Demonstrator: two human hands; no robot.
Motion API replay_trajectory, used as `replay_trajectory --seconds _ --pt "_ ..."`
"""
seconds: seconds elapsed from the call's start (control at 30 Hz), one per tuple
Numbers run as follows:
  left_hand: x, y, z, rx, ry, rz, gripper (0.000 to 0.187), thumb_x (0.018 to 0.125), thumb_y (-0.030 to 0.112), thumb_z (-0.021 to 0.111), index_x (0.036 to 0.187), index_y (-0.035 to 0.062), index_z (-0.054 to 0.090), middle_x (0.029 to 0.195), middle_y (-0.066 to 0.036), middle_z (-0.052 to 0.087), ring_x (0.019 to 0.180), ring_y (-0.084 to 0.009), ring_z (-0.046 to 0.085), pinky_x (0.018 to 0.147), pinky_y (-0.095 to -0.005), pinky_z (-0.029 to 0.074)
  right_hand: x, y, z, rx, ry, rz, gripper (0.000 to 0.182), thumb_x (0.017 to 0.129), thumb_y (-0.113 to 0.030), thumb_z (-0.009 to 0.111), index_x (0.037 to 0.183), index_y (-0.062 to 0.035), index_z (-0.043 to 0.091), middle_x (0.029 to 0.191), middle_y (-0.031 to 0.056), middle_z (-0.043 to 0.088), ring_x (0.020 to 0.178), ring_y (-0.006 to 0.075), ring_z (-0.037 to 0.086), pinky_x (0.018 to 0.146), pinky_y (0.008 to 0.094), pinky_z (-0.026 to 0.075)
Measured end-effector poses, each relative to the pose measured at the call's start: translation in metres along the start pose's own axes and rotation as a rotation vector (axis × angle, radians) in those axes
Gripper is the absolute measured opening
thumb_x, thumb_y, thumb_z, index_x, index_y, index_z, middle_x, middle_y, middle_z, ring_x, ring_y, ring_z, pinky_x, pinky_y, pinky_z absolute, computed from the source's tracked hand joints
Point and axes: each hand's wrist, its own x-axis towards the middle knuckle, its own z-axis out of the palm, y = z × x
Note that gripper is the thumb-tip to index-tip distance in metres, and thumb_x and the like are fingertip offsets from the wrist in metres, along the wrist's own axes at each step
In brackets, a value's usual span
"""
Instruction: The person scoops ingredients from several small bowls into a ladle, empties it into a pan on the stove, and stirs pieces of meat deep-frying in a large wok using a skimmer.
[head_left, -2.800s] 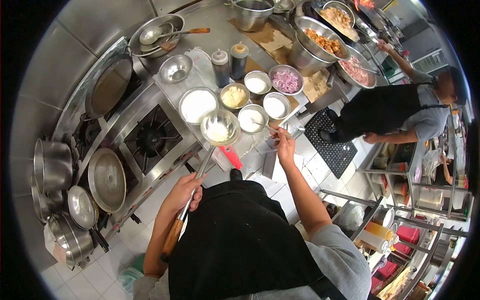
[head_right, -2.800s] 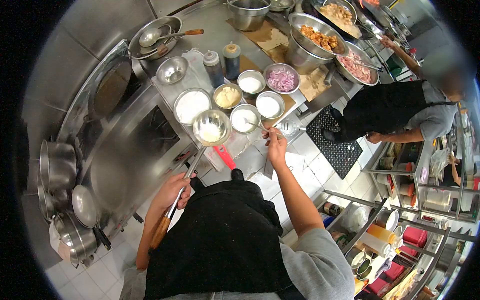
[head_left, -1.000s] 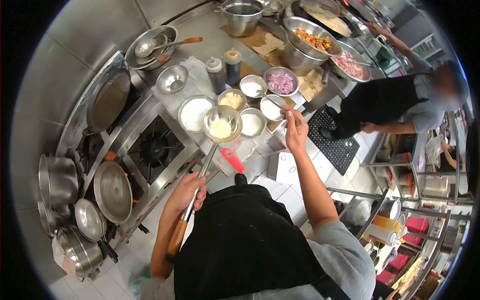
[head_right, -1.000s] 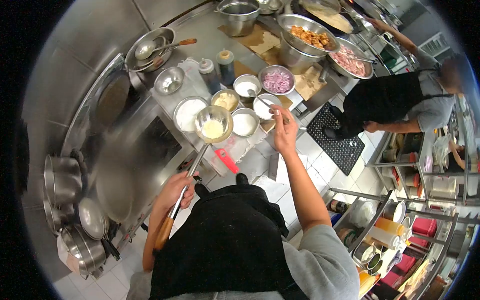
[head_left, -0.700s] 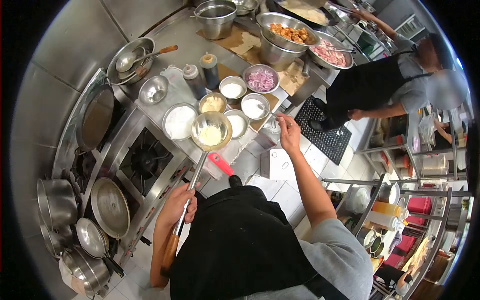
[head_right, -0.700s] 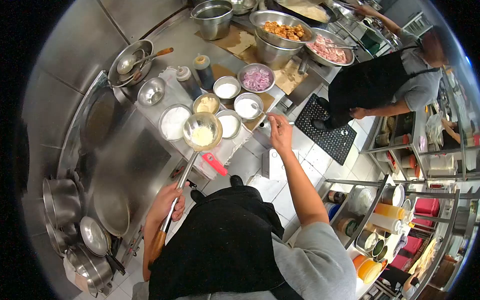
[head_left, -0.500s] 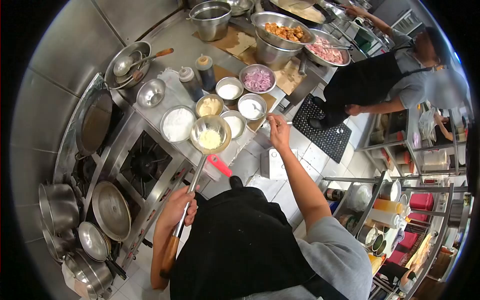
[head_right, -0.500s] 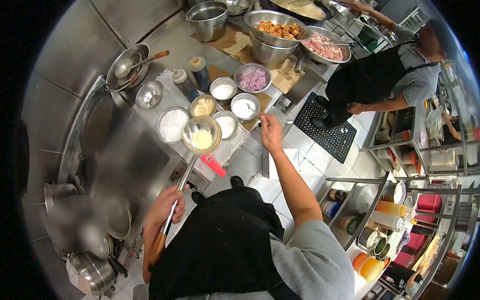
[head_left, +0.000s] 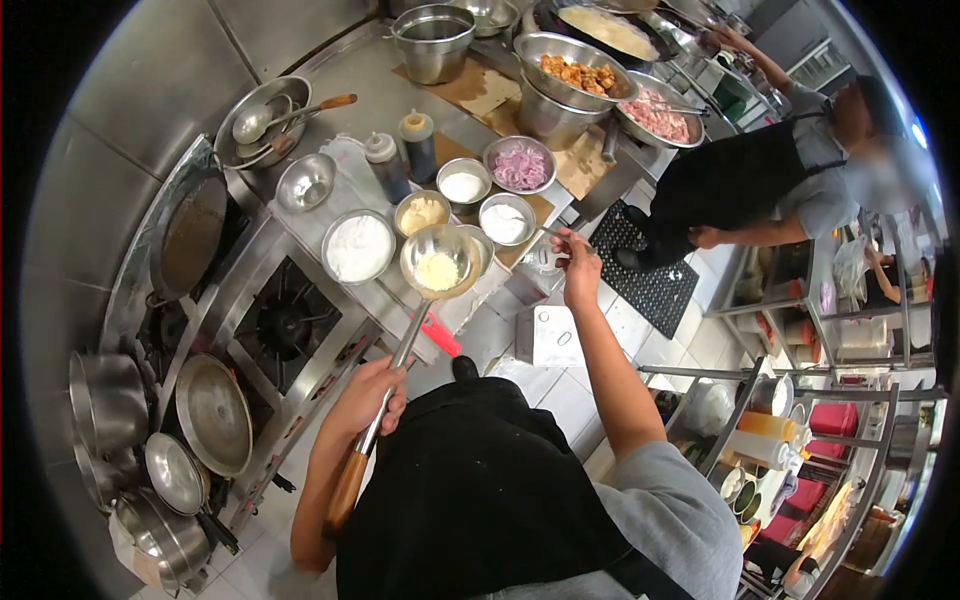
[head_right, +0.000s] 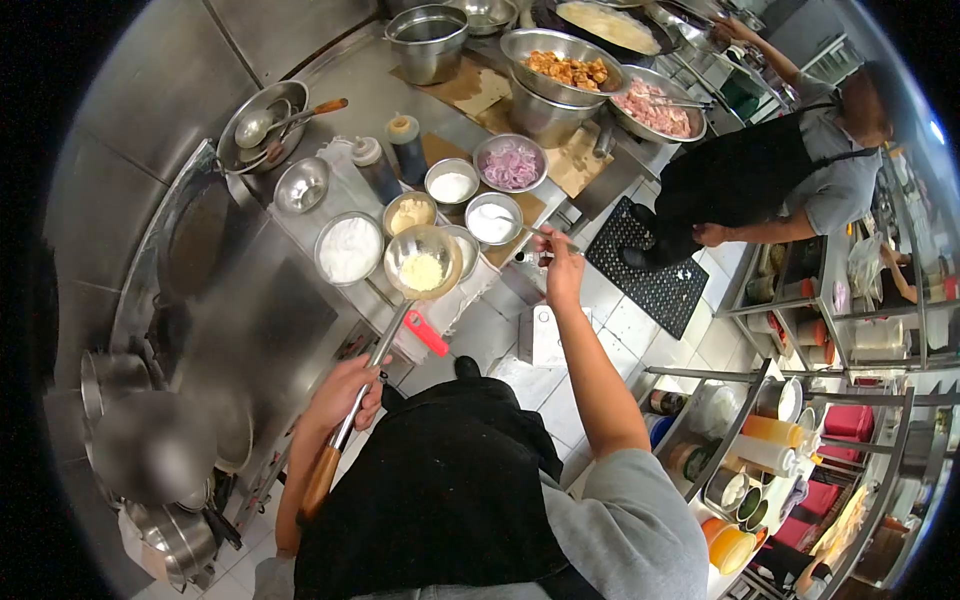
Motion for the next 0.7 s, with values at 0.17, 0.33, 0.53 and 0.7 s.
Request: replay_trajectory --seconds 0.17,0.33,0.53,0.7 --pt "0.033 0.014 0.004 0.009 -0.08 0.024 0.018 0.098 0.019 0.045 0.106 0.0045 0.051 0.057 -0.001 0.043 0.037 -0.0102 0.041 0.033 -0.0262 0.035 -0.02 -0.039 0.006 -0.028 -0.152 -0.031 0.037 0.097 -0.031 0.048 0.107 0.0007 0.064 0.093 0.0074 0.067 0.077 0.012 0.058 0.065 0.0253 0.044" --pt "0.047 0.019 0.013 0.068 -0.083 0.017 0.016 0.097 0.021 0.048 0.092 0.0057 0.046 0.058 -0.001 0.046 0.037 -0.0098 0.042 0.032 -0.0254 0.035 0.0 -0.003 0.013 -0.394 -0.083 -0.393 0.028 0.096 -0.021 0.052 0.102 0.0016 0.067 0.091 0.0094 0.068 0.083 0.0162 0.062 0.073 0.028 0.048" --pt "0.035 0.015 0.007 0.074 -0.068 0.025 0.015 0.097 0.019 0.046 0.091 0.0044 0.046 0.058 -0.002 0.045 0.038 -0.0091 0.043 0.031 -0.0256 0.035 0.01 0.043 0.014 -0.401 -0.086 -0.196 0.037 0.098 -0.031 0.05 0.105 0.0014 0.066 0.09 0.0091 0.068 0.078 0.013 0.06 0.066 0.0252 0.046" --pt "0.034 0.008 -0.004 0.032 -0.004 0.013 0.019 0.094 0.02 0.049 0.084 0.0044 0.044 0.058 -0.003 0.046 0.037 -0.0125 0.044 0.031 -0.0286 0.035 0.014 0.045 0.0 -0.037 -0.023 0.074 0.034 0.096 -0.03 0.048 0.11 -0.0023 0.062 0.091 0.0044 0.067 0.077 0.0087 0.056 0.063 0.0241 0.042"
